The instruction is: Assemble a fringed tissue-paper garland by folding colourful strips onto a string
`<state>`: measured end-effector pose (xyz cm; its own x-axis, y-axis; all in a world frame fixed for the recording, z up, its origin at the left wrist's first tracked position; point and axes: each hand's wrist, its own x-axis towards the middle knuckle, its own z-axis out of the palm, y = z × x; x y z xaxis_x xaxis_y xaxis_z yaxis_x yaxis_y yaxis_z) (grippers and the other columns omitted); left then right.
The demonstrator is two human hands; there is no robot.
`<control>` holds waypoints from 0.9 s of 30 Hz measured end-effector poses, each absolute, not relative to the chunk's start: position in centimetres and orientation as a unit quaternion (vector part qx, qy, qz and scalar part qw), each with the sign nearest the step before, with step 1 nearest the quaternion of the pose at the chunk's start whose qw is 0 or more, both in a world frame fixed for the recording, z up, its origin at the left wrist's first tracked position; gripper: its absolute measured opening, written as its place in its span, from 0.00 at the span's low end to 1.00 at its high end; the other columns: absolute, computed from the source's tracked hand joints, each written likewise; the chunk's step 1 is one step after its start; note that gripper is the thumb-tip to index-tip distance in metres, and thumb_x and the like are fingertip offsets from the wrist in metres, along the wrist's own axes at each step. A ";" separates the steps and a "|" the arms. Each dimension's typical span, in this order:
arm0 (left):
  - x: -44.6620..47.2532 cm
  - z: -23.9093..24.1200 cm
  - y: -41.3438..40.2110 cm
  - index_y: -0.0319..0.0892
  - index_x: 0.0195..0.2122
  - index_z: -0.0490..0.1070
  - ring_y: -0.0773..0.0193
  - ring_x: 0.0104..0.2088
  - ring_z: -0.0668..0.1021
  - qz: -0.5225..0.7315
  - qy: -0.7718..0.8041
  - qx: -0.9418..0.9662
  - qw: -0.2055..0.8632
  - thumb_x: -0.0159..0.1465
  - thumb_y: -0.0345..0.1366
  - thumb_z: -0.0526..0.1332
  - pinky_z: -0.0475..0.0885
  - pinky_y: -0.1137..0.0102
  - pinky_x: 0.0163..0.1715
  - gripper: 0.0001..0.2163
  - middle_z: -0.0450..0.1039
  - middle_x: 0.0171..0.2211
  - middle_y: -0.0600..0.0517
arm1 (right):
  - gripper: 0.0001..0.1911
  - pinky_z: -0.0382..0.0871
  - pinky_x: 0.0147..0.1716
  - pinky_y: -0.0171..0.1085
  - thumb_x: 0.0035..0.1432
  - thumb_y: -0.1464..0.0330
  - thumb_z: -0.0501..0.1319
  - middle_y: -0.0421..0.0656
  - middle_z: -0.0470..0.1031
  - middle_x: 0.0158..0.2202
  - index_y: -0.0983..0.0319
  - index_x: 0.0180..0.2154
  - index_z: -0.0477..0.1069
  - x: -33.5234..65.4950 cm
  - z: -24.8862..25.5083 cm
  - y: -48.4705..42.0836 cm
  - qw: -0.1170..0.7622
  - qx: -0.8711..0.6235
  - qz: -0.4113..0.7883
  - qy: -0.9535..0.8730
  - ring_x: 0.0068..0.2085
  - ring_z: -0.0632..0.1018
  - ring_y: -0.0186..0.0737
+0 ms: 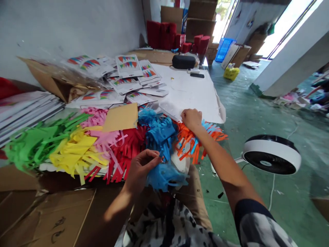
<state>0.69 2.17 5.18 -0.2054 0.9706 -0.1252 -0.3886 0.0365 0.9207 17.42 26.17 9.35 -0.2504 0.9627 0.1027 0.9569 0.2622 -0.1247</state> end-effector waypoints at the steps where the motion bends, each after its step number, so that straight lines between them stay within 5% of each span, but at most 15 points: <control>1: 0.5 5.2 2.1 0.40 0.30 0.79 0.66 0.36 0.81 0.620 0.466 0.306 0.552 0.53 0.41 0.80 0.74 0.73 0.40 0.14 0.80 0.36 0.51 | 0.15 0.64 0.57 0.51 0.70 0.63 0.59 0.54 0.83 0.51 0.60 0.47 0.83 16.8 9.2 27.6 0.052 -0.617 0.017 -0.785 0.57 0.77 0.56; 7: -0.4 4.8 2.1 0.43 0.39 0.82 0.63 0.35 0.82 0.625 0.463 0.249 0.578 0.53 0.42 0.80 0.75 0.72 0.38 0.16 0.82 0.33 0.51 | 0.11 0.63 0.56 0.51 0.58 0.70 0.68 0.55 0.83 0.50 0.62 0.43 0.84 14.2 8.2 31.0 -0.015 -0.631 0.022 -0.776 0.54 0.78 0.55; 16: 0.4 5.0 1.9 0.42 0.35 0.82 0.64 0.31 0.81 0.645 0.441 0.235 0.578 0.56 0.45 0.78 0.74 0.71 0.38 0.14 0.79 0.26 0.53 | 0.20 0.62 0.60 0.55 0.71 0.68 0.54 0.53 0.83 0.54 0.61 0.55 0.81 15.7 9.5 27.2 0.113 -0.577 -0.007 -0.809 0.58 0.75 0.58; 20: 1.0 5.2 1.1 0.42 0.34 0.82 0.65 0.33 0.80 0.652 0.447 0.256 0.557 0.57 0.45 0.77 0.73 0.72 0.38 0.13 0.77 0.26 0.54 | 0.14 0.70 0.54 0.47 0.70 0.66 0.60 0.46 0.85 0.48 0.59 0.48 0.83 17.3 11.2 19.9 0.306 -0.429 0.138 -0.839 0.49 0.81 0.49; 23: 1.5 5.6 0.4 0.43 0.34 0.81 0.65 0.33 0.79 0.648 0.461 0.292 0.531 0.59 0.46 0.76 0.72 0.72 0.38 0.12 0.77 0.28 0.54 | 0.09 0.74 0.40 0.41 0.66 0.60 0.68 0.41 0.86 0.41 0.55 0.43 0.83 18.7 12.2 13.3 0.330 -0.349 0.295 -0.826 0.40 0.83 0.44; 27: 2.3 6.6 -0.9 0.43 0.34 0.81 0.66 0.33 0.76 0.628 0.485 0.369 0.484 0.62 0.45 0.74 0.70 0.72 0.36 0.11 0.77 0.31 0.54 | 0.07 0.74 0.42 0.41 0.69 0.62 0.66 0.41 0.84 0.39 0.54 0.41 0.83 20.1 12.7 7.6 0.322 -0.301 0.327 -0.836 0.41 0.82 0.42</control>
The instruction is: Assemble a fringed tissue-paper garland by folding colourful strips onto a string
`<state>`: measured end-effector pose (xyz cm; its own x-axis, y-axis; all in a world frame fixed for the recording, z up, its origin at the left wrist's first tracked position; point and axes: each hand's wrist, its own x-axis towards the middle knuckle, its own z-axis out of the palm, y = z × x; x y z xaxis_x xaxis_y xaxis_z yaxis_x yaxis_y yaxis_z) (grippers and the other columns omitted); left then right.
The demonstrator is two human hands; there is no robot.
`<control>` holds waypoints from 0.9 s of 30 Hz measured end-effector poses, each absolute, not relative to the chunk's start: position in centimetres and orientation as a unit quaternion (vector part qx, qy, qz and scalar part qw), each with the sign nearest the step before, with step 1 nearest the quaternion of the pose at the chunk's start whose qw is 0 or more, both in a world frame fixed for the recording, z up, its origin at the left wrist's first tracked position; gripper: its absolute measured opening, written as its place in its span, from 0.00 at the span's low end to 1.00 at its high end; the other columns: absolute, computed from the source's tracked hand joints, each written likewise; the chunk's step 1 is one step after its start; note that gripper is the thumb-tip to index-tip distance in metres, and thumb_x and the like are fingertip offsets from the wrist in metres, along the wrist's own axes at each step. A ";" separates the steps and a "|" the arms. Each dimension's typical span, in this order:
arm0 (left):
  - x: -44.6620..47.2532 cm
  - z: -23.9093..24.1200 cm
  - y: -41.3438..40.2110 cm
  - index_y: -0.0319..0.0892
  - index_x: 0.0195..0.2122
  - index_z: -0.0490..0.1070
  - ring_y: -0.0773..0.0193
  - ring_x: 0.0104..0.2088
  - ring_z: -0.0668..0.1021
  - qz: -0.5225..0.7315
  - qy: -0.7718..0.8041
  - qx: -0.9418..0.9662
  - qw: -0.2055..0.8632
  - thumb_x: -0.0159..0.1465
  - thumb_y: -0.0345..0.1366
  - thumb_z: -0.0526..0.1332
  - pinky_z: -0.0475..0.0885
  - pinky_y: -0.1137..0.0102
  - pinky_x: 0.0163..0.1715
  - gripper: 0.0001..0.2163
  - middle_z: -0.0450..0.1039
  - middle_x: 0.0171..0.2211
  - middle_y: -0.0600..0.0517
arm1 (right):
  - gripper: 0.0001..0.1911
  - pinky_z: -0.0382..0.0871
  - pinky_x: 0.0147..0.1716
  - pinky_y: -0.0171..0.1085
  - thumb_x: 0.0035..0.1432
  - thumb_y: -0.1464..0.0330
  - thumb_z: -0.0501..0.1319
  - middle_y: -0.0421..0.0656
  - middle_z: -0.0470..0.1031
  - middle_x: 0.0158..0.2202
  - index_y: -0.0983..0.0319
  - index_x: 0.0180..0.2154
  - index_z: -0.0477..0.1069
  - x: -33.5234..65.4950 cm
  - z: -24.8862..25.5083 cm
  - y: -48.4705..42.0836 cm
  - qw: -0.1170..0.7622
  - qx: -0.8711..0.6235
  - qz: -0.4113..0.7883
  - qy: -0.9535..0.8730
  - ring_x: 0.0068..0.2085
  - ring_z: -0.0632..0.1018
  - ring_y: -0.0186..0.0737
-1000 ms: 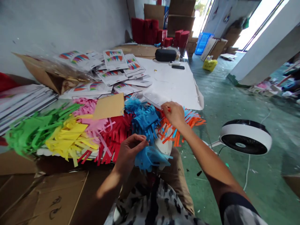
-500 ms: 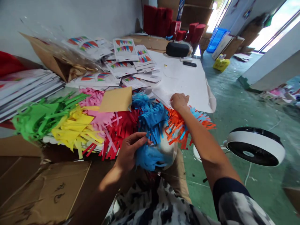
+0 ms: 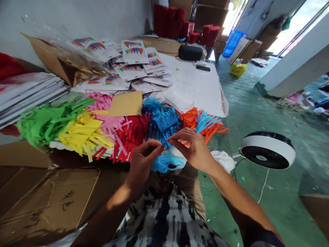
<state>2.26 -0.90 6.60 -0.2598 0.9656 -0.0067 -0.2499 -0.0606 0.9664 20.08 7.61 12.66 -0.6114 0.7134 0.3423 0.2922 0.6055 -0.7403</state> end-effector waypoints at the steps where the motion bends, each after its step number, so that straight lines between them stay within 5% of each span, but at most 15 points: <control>1: 2.5 6.9 -1.2 0.43 0.34 0.81 0.66 0.33 0.76 0.624 0.489 0.389 0.469 0.63 0.44 0.73 0.70 0.72 0.36 0.10 0.77 0.32 0.53 | 0.07 0.74 0.43 0.42 0.69 0.63 0.66 0.41 0.84 0.38 0.54 0.41 0.83 20.4 12.7 6.9 0.331 -0.298 0.321 -0.836 0.42 0.82 0.42; 8: 4.0 8.0 -2.6 0.44 0.34 0.80 0.63 0.38 0.78 0.638 0.484 0.480 0.358 0.66 0.37 0.71 0.72 0.68 0.42 0.05 0.78 0.35 0.52 | 0.07 0.72 0.41 0.41 0.69 0.66 0.66 0.42 0.81 0.35 0.58 0.36 0.79 21.6 12.7 5.1 0.368 -0.284 0.310 -0.830 0.39 0.79 0.40; 27: 5.0 8.3 -3.4 0.43 0.34 0.77 0.65 0.37 0.77 0.587 0.474 0.563 0.338 0.67 0.34 0.68 0.71 0.71 0.41 0.05 0.76 0.35 0.53 | 0.03 0.73 0.42 0.44 0.67 0.73 0.67 0.42 0.83 0.34 0.59 0.41 0.78 23.8 12.4 3.9 0.374 -0.171 0.124 -0.903 0.39 0.77 0.42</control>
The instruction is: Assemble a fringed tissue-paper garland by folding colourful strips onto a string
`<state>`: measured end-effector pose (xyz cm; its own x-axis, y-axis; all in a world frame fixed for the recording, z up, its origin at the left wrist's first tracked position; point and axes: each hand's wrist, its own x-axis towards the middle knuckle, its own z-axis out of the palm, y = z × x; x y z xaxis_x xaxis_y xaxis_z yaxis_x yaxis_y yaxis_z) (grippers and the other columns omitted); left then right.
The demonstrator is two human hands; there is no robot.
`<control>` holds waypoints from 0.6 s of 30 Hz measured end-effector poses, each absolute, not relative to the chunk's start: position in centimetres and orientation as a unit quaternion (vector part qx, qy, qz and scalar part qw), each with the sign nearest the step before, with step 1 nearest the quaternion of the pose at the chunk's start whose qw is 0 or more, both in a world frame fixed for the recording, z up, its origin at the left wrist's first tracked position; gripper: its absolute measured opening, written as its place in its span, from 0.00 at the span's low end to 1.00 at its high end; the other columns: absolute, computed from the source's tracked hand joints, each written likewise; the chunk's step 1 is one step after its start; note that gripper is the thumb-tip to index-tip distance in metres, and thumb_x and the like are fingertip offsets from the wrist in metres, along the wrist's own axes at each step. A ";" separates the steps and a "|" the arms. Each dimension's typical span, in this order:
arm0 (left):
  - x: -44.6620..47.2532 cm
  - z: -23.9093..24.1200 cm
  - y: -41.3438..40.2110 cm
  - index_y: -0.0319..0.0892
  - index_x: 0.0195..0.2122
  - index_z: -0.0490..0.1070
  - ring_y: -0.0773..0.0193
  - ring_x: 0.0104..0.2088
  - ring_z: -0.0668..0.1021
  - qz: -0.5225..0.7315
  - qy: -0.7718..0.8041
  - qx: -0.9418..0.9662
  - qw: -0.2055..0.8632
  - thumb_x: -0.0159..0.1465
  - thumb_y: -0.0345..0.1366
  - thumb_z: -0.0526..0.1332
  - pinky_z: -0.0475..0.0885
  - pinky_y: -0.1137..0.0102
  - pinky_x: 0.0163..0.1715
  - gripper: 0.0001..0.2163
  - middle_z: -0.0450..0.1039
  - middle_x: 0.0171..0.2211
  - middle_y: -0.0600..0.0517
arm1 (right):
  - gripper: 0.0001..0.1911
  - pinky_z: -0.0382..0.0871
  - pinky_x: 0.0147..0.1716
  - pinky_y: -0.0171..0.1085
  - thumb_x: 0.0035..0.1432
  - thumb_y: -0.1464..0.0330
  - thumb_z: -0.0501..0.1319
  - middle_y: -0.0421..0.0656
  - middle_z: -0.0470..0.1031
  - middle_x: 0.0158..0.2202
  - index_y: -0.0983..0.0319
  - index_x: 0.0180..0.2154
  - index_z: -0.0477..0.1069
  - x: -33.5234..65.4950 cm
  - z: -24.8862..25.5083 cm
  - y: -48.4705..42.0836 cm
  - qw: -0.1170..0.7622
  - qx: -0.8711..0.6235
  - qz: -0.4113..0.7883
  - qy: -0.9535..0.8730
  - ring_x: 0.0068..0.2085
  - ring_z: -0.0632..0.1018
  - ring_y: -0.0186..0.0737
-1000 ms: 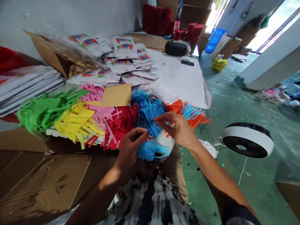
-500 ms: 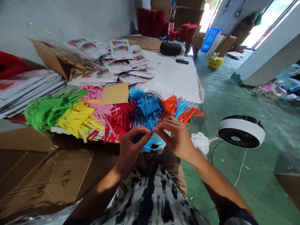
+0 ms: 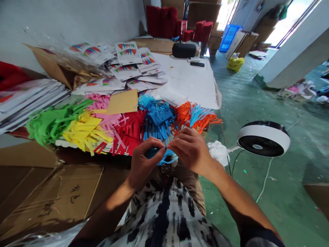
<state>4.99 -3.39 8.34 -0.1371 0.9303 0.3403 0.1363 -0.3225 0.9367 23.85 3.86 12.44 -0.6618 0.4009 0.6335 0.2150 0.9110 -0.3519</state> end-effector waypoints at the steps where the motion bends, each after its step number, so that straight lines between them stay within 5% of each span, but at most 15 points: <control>1: 5.1 8.3 -3.4 0.43 0.34 0.77 0.65 0.37 0.77 0.586 0.473 0.566 0.336 0.67 0.34 0.68 0.72 0.70 0.40 0.05 0.76 0.35 0.53 | 0.03 0.73 0.42 0.44 0.67 0.74 0.66 0.42 0.82 0.33 0.60 0.39 0.77 23.9 12.3 3.8 0.378 -0.170 0.112 -0.903 0.38 0.76 0.42; 18: 6.2 7.8 -2.7 0.44 0.35 0.80 0.64 0.37 0.80 0.595 0.454 0.560 0.356 0.67 0.36 0.71 0.73 0.68 0.41 0.04 0.79 0.35 0.52 | 0.04 0.71 0.39 0.40 0.63 0.67 0.72 0.40 0.79 0.35 0.57 0.36 0.79 25.2 10.6 3.3 0.404 -0.298 0.324 -0.802 0.38 0.79 0.39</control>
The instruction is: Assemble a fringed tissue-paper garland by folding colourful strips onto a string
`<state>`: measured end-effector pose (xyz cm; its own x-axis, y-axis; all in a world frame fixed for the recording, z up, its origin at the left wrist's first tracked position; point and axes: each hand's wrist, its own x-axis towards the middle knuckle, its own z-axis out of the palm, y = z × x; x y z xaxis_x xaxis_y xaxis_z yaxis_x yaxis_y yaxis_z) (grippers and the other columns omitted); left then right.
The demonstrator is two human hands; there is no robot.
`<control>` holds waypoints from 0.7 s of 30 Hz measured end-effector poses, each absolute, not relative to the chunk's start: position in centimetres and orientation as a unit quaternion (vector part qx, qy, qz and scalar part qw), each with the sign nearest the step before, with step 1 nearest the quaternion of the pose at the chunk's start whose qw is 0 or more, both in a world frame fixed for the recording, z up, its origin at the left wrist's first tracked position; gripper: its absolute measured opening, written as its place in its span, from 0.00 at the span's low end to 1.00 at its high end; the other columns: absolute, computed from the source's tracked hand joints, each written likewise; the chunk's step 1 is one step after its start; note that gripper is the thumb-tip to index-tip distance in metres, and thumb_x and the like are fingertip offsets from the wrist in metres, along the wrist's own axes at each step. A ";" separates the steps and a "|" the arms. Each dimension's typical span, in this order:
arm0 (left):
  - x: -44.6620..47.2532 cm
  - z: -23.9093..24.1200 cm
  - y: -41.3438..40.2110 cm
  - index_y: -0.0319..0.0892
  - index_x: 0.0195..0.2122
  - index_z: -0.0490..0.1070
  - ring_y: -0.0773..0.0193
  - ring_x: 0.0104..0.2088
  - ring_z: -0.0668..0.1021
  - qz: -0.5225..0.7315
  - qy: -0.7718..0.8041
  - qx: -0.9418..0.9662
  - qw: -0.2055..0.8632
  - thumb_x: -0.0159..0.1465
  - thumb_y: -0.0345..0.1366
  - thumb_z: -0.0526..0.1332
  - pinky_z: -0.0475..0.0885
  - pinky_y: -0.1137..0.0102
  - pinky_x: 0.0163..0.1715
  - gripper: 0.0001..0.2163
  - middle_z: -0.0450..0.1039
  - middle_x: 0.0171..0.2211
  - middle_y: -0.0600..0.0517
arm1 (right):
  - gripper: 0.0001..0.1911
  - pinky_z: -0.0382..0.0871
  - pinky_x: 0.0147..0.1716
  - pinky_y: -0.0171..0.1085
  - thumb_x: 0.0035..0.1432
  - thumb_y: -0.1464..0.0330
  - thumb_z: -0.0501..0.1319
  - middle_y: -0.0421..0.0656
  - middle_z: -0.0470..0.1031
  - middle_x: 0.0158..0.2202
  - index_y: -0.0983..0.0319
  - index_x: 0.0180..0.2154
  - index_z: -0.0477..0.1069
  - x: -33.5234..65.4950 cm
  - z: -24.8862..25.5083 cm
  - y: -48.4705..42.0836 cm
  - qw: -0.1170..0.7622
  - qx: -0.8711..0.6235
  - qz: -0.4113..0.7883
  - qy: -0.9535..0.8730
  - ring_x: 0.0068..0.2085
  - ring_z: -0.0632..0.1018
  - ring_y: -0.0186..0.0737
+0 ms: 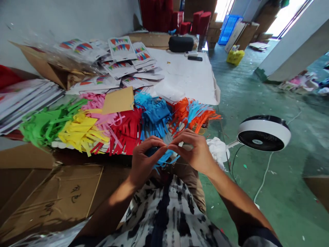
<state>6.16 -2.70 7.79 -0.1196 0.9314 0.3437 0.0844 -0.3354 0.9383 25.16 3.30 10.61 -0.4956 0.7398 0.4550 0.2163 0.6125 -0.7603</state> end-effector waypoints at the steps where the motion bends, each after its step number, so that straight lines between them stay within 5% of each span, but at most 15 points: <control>1: 6.2 7.7 -2.6 0.43 0.34 0.80 0.64 0.37 0.80 0.594 0.458 0.561 0.349 0.67 0.36 0.71 0.73 0.68 0.41 0.05 0.79 0.34 0.52 | 0.03 0.71 0.40 0.40 0.63 0.67 0.72 0.40 0.79 0.35 0.57 0.37 0.79 25.2 10.5 3.2 0.406 -0.297 0.317 -0.804 0.39 0.79 0.39; 12: 6.3 7.2 -2.6 0.43 0.39 0.81 0.63 0.36 0.79 0.523 0.513 0.525 0.434 0.69 0.46 0.67 0.73 0.69 0.37 0.11 0.80 0.35 0.51 | 0.08 0.69 0.39 0.39 0.70 0.66 0.64 0.40 0.75 0.34 0.59 0.36 0.72 25.4 9.4 3.3 0.408 -0.345 0.291 -0.793 0.37 0.75 0.37; 21: 7.2 7.2 -2.3 0.42 0.35 0.80 0.65 0.33 0.77 0.535 0.538 0.520 0.394 0.68 0.45 0.68 0.71 0.72 0.34 0.11 0.79 0.31 0.53 | 0.06 0.70 0.41 0.40 0.70 0.65 0.65 0.41 0.78 0.35 0.58 0.38 0.75 25.4 8.8 3.0 0.409 -0.345 0.285 -0.795 0.38 0.77 0.39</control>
<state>7.17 -2.27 7.21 -0.1503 0.9797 0.1326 0.1375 -0.1121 0.9841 25.37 2.97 8.79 -0.4267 0.7823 0.4538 0.3164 0.5992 -0.7354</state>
